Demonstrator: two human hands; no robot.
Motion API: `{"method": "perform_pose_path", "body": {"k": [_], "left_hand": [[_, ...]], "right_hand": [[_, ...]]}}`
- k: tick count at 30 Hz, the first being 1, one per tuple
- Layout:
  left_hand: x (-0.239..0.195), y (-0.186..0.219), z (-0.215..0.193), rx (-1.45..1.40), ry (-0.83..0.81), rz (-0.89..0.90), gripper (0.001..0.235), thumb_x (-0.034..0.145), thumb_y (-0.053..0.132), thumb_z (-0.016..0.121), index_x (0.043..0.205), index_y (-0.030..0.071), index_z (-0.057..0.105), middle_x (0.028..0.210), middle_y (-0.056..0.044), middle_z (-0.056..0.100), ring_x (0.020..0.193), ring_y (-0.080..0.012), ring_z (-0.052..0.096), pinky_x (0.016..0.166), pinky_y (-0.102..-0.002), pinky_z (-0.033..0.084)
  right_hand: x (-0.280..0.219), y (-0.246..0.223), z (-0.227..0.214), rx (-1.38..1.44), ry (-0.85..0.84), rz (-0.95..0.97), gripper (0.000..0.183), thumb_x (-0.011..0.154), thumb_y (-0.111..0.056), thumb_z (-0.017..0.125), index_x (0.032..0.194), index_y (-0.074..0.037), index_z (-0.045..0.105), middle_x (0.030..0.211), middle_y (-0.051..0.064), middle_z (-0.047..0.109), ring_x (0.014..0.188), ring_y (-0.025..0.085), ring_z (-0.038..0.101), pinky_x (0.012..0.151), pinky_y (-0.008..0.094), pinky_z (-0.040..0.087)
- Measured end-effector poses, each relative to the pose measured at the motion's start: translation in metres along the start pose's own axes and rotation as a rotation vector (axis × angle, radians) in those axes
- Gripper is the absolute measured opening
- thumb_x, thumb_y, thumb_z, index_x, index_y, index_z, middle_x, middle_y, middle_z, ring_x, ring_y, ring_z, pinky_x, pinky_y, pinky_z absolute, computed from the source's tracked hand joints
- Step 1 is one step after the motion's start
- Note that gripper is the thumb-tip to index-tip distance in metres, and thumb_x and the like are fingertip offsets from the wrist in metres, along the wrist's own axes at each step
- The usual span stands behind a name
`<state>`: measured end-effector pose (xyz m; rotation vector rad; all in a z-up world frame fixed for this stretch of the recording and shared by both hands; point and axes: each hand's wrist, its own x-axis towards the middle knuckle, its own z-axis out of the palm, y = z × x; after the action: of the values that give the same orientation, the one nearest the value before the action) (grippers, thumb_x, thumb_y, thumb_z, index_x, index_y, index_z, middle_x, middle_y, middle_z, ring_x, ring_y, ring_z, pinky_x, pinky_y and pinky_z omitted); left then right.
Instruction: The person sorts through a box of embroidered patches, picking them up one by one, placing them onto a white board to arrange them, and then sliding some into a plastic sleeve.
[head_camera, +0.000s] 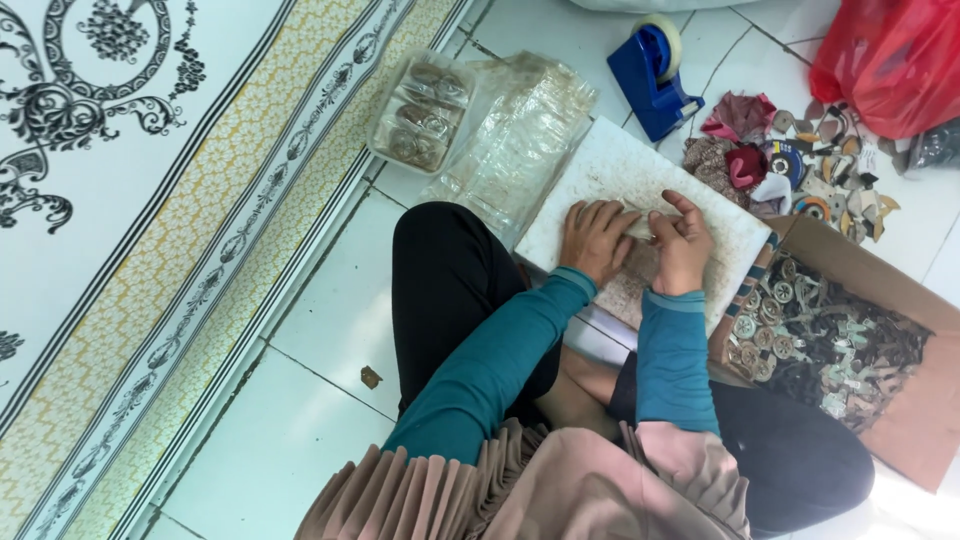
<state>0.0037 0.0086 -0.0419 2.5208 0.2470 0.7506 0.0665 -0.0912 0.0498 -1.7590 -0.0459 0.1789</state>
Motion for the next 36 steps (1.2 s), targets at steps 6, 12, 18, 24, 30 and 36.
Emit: {"method": "perform_pose_path", "body": {"k": [6, 12, 18, 24, 30, 36], "left_hand": [[0.028, -0.02, -0.053, -0.511, -0.125, -0.439, 0.035, 0.105, 0.038, 0.058, 0.134, 0.019, 0.066, 0.12, -0.006, 0.068, 0.12, -0.0286, 0.065, 0.105, -0.047, 0.05], [0.063, -0.099, -0.095, -1.103, -0.024, -0.986, 0.048, 0.088, 0.038, 0.084, 0.125, 0.012, 0.067, 0.102, -0.014, 0.072, 0.094, -0.0277, 0.073, 0.075, -0.04, 0.069], [0.075, -0.164, -0.164, -1.311, -0.159, -1.155, 0.1, 0.083, 0.013, 0.086, 0.16, -0.002, 0.025, 0.124, -0.023, 0.058, 0.082, -0.026, 0.07, 0.078, -0.042, 0.071], [0.061, -0.266, -0.167, -0.691, -0.34, -0.93, 0.057, 0.087, 0.034, 0.079, 0.13, 0.0, 0.064, 0.109, -0.013, 0.074, 0.083, -0.0203, 0.08, 0.071, -0.035, 0.069], [0.063, -0.283, -0.221, -0.374, -0.251, -1.004, 0.069, 0.096, 0.041, 0.071, 0.149, 0.002, 0.051, 0.143, -0.023, 0.059, 0.133, -0.0377, 0.058, 0.111, -0.056, 0.05], [0.061, -0.262, -0.256, -0.124, -0.178, -1.127, 0.063, 0.108, 0.026, 0.055, 0.161, 0.006, 0.028, 0.158, -0.023, 0.042, 0.145, -0.039, 0.047, 0.119, -0.062, 0.043]], "right_hand": [[-0.016, -0.039, 0.045, 0.129, -0.198, -0.158, 0.03, 0.11, -0.013, 0.061, 0.139, -0.008, 0.062, 0.111, 0.009, 0.064, 0.098, 0.016, 0.061, 0.082, 0.034, 0.053], [-0.025, -0.056, 0.107, 0.122, -0.379, -0.123, 0.046, 0.104, -0.015, 0.068, 0.148, -0.013, 0.054, 0.125, 0.01, 0.065, 0.112, 0.017, 0.059, 0.094, 0.037, 0.051], [-0.009, -0.044, 0.158, 0.352, -0.47, 0.159, 0.058, 0.092, -0.003, 0.073, 0.147, -0.013, 0.055, 0.095, 0.005, 0.067, 0.087, 0.015, 0.067, 0.074, 0.032, 0.058], [0.009, -0.015, 0.222, 0.272, -0.528, 0.113, 0.06, 0.084, 0.004, 0.076, 0.14, -0.011, 0.061, 0.095, 0.006, 0.061, 0.083, 0.016, 0.069, 0.061, 0.027, 0.059], [-0.004, -0.05, 0.271, -0.028, -0.581, -0.1, 0.065, 0.087, 0.003, 0.072, 0.146, -0.021, 0.058, 0.131, 0.029, 0.059, 0.116, 0.038, 0.067, 0.086, 0.048, 0.062], [0.005, -0.019, 0.261, -0.301, -0.65, -0.059, 0.062, 0.094, -0.003, 0.066, 0.147, -0.032, 0.056, 0.152, 0.02, 0.047, 0.132, 0.034, 0.06, 0.107, 0.047, 0.055]]}}
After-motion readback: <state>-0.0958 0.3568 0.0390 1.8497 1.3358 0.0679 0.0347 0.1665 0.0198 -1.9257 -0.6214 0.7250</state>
